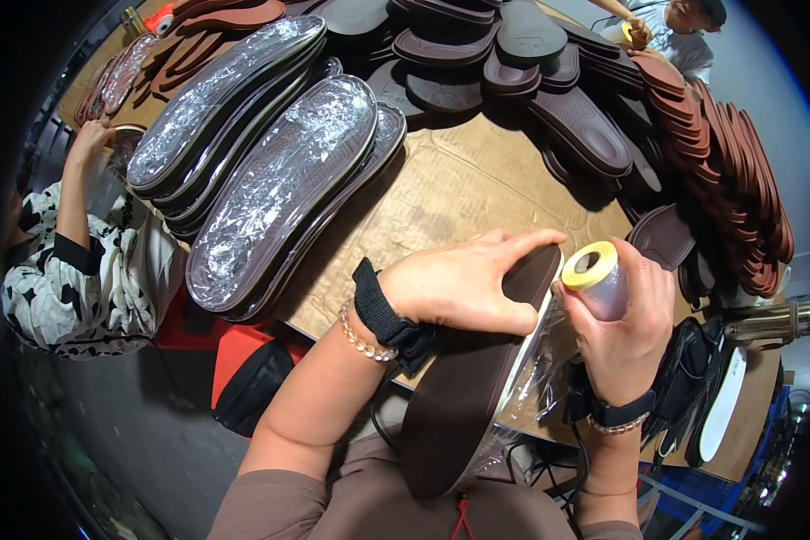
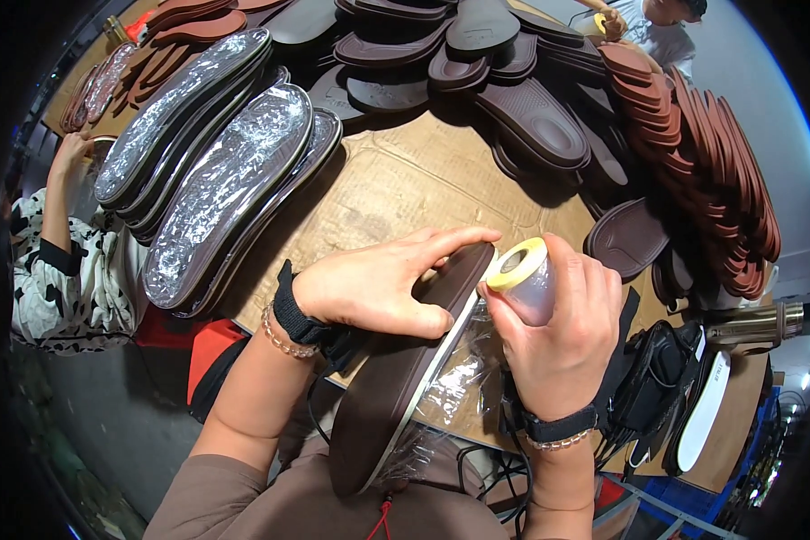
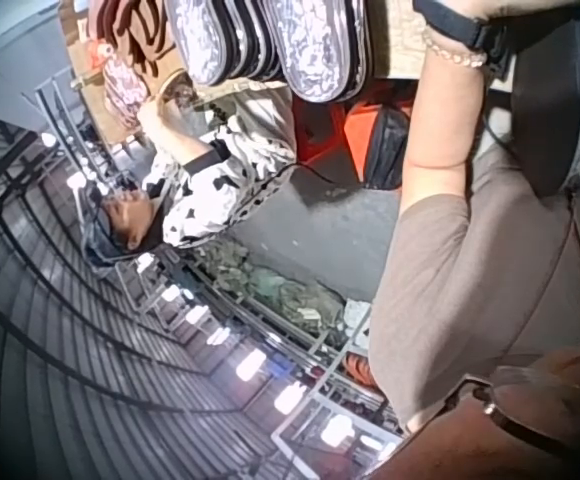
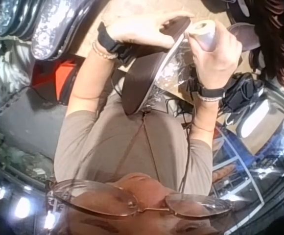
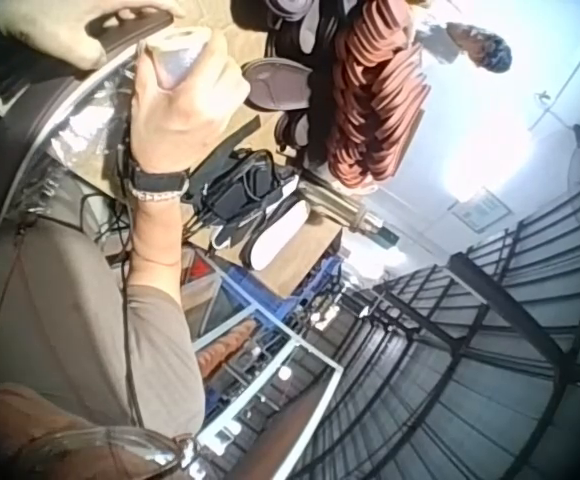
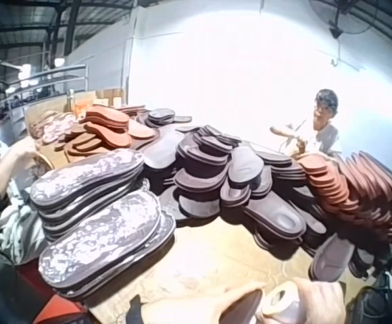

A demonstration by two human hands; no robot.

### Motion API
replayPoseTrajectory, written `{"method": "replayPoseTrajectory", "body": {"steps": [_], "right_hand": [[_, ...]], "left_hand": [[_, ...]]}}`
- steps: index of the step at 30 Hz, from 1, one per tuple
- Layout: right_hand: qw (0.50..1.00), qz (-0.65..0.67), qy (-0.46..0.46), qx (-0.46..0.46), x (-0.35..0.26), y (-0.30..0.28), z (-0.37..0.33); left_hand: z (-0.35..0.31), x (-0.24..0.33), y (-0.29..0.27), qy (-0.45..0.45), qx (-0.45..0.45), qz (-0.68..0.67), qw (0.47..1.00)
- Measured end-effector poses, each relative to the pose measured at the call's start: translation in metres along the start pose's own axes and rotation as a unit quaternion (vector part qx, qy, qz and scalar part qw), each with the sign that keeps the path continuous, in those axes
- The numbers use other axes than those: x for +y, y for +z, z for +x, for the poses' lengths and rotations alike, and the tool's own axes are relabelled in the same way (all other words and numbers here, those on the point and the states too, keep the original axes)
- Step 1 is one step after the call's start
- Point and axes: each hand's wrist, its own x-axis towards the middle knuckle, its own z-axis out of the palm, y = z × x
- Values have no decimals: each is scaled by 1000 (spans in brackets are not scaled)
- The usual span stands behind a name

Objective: Manually applying plastic wrap or protective film to shoe insoles at a factory workstation.

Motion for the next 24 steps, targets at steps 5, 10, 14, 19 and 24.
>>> {"method": "replayPoseTrajectory", "body": {"steps": [5, 10, 14, 19, 24], "right_hand": [[1000, 5, -1, -4, 1, 1, 1], [1000, 9, 1, -6, -1, 1, 2], [1000, 9, -7, -15, 1, 2, 5], [1000, 3, -12, -22, 3, 0, 6], [999, 22, -24, -39, 14, 2, 5]], "left_hand": [[2, -1, 1, 6, 1, -9, 1000], [6, -2, 4, 39, 17, -28, 999], [11, -5, 4, 19, 17, -47, 999], [17, -1, 9, 25, 57, 18, 998], [16, -1, 14, 24, 69, 36, 997]]}}
